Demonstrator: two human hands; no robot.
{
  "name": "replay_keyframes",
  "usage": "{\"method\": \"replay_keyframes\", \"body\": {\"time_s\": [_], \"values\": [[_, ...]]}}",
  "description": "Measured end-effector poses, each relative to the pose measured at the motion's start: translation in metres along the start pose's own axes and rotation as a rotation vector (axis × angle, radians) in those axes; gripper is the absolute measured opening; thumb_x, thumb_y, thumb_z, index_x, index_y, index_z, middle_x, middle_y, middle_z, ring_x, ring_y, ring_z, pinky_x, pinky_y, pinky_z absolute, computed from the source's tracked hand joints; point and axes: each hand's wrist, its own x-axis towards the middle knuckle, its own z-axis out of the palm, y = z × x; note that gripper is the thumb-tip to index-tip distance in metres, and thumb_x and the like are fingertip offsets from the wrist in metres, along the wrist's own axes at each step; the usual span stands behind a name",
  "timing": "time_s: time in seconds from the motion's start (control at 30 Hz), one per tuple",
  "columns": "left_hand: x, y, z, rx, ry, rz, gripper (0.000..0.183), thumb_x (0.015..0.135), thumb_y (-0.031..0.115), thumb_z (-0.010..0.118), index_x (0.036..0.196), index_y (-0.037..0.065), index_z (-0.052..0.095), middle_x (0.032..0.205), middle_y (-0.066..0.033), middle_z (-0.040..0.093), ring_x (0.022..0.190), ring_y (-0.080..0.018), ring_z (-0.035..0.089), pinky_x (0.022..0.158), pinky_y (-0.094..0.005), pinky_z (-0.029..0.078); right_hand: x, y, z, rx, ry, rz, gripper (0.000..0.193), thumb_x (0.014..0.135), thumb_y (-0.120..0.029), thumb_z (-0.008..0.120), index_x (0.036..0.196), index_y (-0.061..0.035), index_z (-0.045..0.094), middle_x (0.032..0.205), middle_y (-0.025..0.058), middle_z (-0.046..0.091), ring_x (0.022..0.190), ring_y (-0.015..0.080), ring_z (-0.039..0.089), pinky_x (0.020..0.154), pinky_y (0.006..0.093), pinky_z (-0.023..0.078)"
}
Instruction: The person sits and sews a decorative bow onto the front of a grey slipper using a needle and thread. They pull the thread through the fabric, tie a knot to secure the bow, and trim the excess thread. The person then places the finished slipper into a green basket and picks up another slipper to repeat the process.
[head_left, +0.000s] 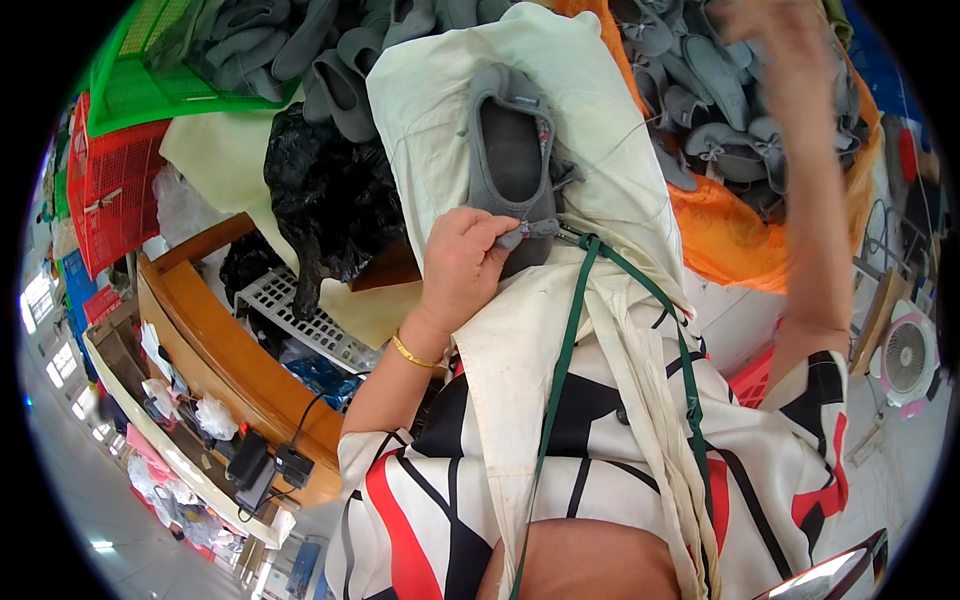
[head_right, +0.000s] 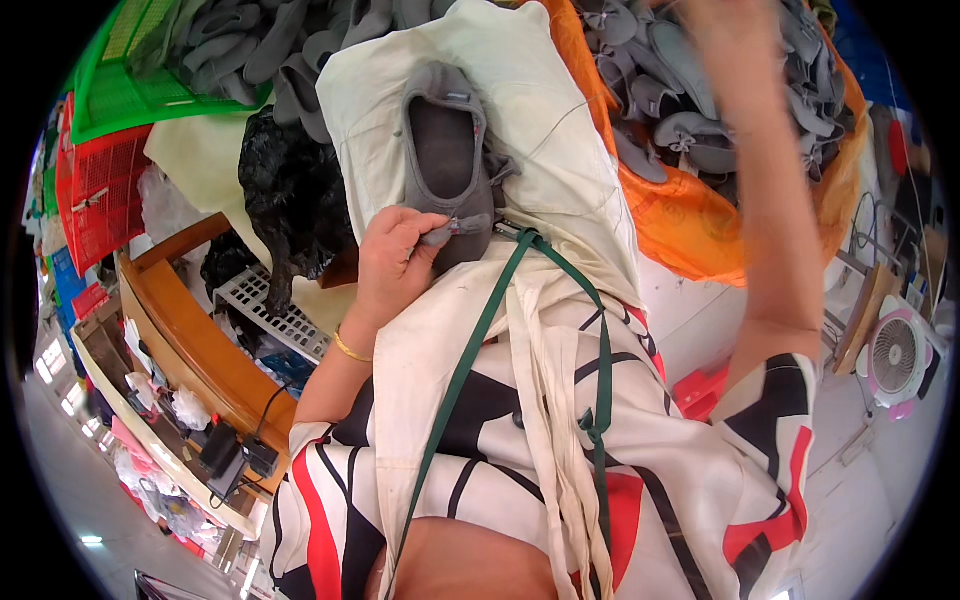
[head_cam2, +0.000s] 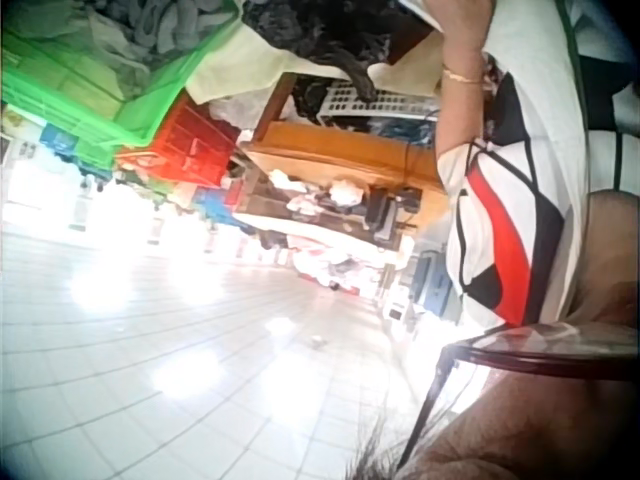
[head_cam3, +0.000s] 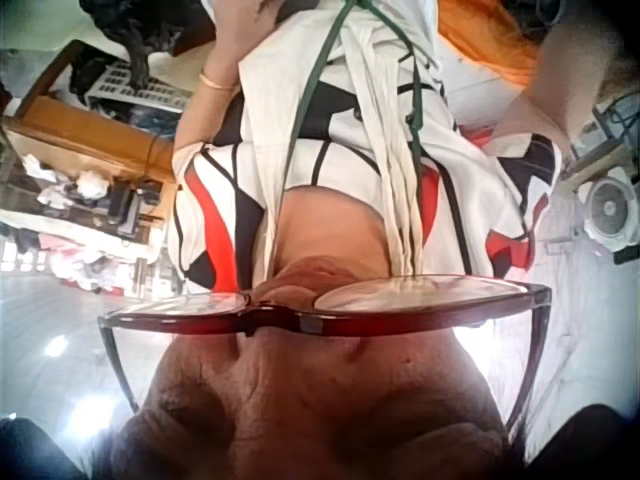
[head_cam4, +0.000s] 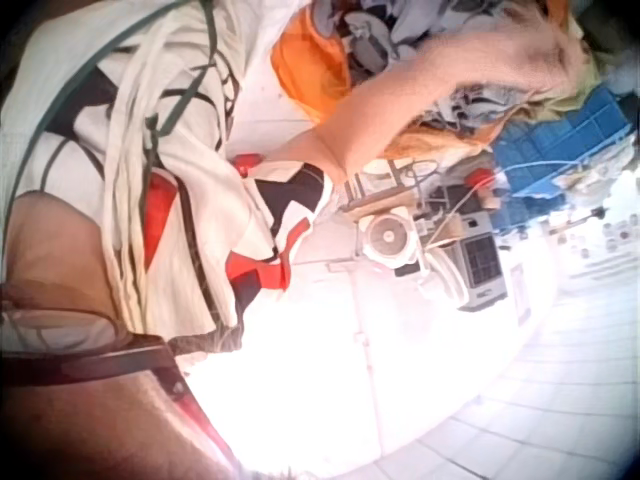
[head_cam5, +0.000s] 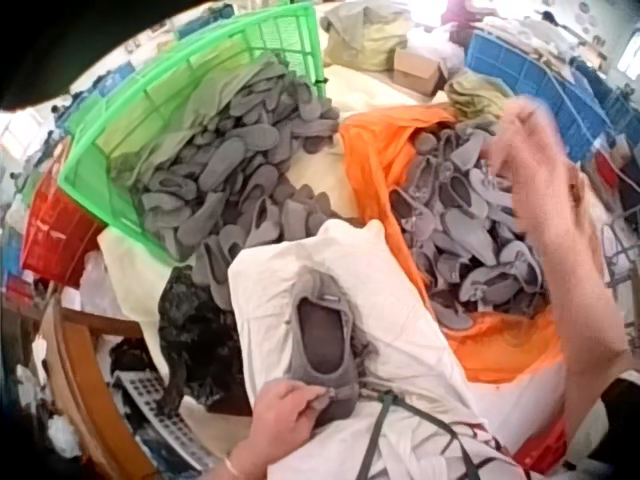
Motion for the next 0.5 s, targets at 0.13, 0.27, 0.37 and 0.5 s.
{"method": "replay_keyframes", "body": {"time_s": [0.13,0.27,0.37,0.5], "values": [[0.004,-0.003,-0.011,-0.077,-0.092,-0.076,0.02,0.073,-0.002,0.072,0.092,0.005,0.07,0.083,-0.0102,0.061,0.079,-0.0303,0.059,0.07,-0.0387,0.046,-0.086,0.009,0.111,-0.195,-0.74,-0.129,0.019,0.088,-0.007,0.065,0.107,-0.008,0.065,0.099,0.0081,0.064,0.098,0.0238,0.064,0.082,0.036,0.052],[0.011,-0.007,-0.016,-0.075,-0.143,-0.049,0.018,0.074,-0.003,0.07,0.091,0.003,0.07,0.082,-0.0114,0.061,0.077,-0.031,0.059,0.068,-0.0387,0.047,-0.114,0.013,0.153,-0.403,-0.912,-0.415,0.014,0.078,-0.013,0.069,0.089,-0.0077,0.062,0.085,0.0054,0.055,0.09,0.0227,0.059,0.077,0.035,0.05],[0.013,-0.01,-0.016,-0.086,-0.159,-0.073,0.016,0.075,-0.002,0.07,0.091,0.002,0.07,0.081,-0.012,0.06,0.076,-0.0312,0.059,0.067,-0.0387,0.047,-0.108,0.009,0.157,-0.416,-0.897,-0.556,0.013,0.073,-0.015,0.066,0.081,-0.0094,0.058,0.081,0.0038,0.051,0.085,0.0218,0.057,0.075,0.0335,0.049],[0.014,-0.008,-0.018,-0.114,-0.181,-0.119,0.014,0.08,0.0,0.069,0.094,0.002,0.069,0.082,-0.0111,0.059,0.076,-0.0275,0.058,0.067,-0.0346,0.047,-0.097,0.007,0.156,-0.457,-0.889,-0.643,0.012,0.073,-0.015,0.065,0.081,-0.0095,0.059,0.081,0.0039,0.053,0.083,0.022,0.057,0.073,0.0329,0.05]]}}
